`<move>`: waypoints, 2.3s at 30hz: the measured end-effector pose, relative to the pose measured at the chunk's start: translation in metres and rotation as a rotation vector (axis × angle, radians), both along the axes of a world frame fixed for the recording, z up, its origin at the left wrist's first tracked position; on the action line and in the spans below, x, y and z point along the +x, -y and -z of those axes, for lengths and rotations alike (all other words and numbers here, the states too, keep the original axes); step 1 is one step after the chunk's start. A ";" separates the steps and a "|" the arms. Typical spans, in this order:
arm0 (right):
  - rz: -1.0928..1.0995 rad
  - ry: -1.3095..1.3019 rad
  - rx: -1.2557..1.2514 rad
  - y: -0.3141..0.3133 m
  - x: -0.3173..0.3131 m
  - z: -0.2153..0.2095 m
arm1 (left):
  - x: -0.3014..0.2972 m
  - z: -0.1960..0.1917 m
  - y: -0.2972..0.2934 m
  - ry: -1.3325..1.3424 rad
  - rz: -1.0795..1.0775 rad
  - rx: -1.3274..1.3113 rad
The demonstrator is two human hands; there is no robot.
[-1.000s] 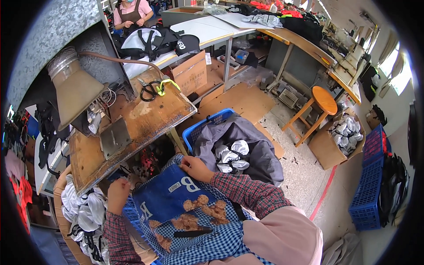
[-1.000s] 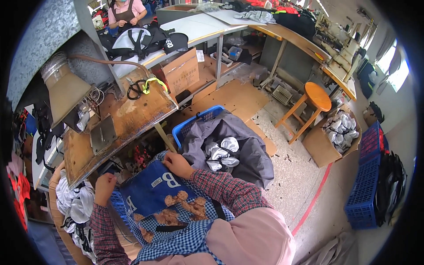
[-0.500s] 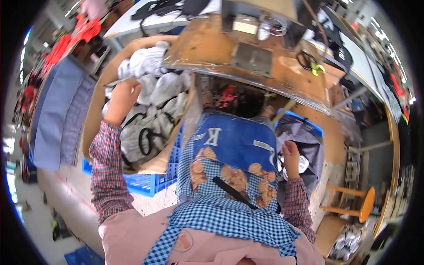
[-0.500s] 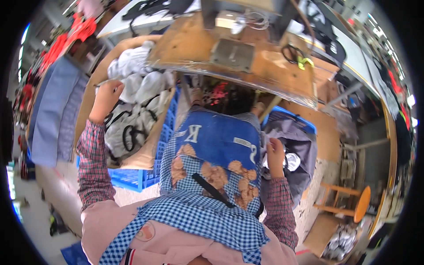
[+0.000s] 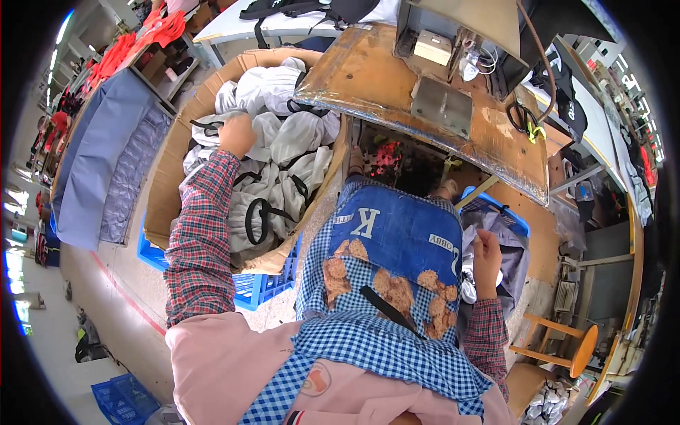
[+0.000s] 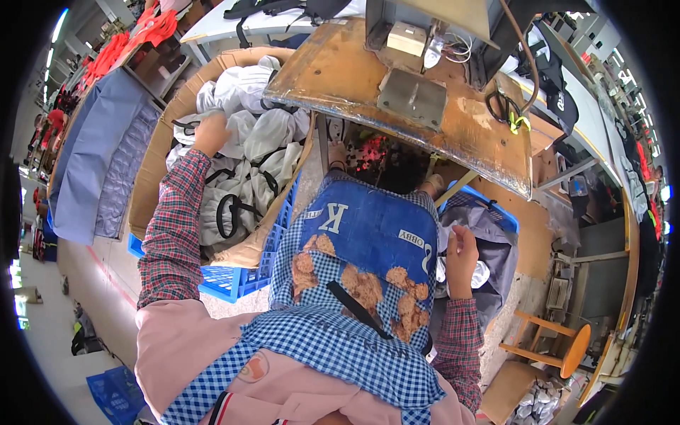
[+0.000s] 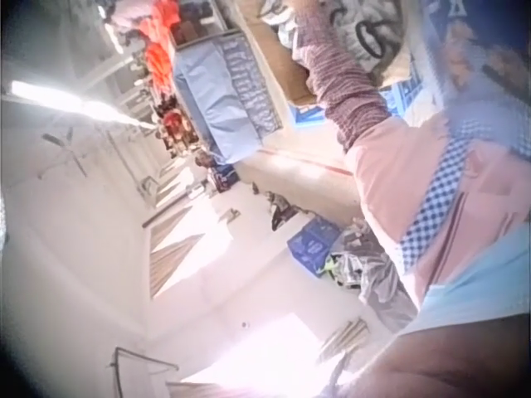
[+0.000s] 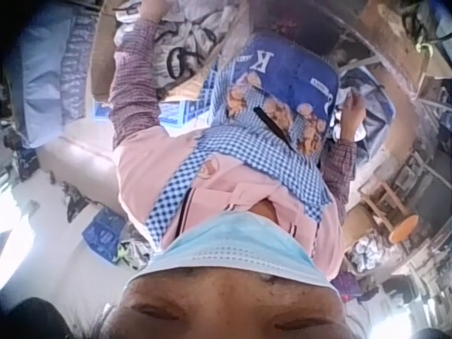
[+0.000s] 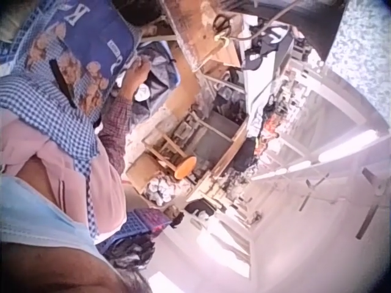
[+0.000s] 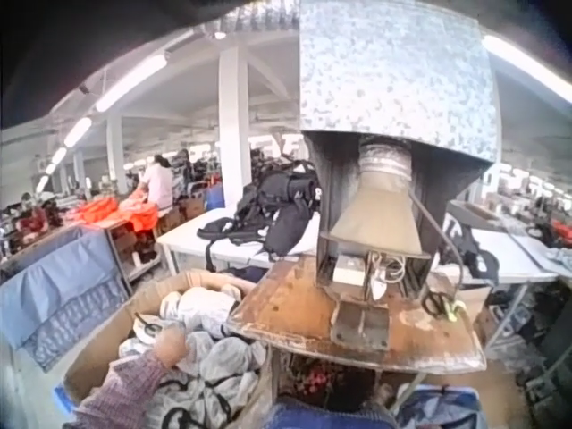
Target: Using a heat-sealing machine to attach elastic straps to white fabric masks or pouches.
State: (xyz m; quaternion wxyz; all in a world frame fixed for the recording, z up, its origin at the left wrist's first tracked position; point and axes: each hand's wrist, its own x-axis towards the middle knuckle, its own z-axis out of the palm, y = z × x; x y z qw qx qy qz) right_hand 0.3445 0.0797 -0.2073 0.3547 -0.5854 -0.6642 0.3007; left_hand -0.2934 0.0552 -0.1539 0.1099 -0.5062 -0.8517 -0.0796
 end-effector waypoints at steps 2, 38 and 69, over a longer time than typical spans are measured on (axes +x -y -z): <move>-0.030 0.015 -0.003 0.001 -0.007 -0.007 | -0.013 -0.001 0.006 0.093 0.026 -0.026; -0.843 -0.495 -0.546 0.004 -0.128 -0.143 | 0.302 -0.135 0.038 0.247 1.127 -0.063; -0.649 0.011 0.618 -0.056 -0.116 -0.160 | 0.287 -0.122 -0.053 0.971 0.957 -0.181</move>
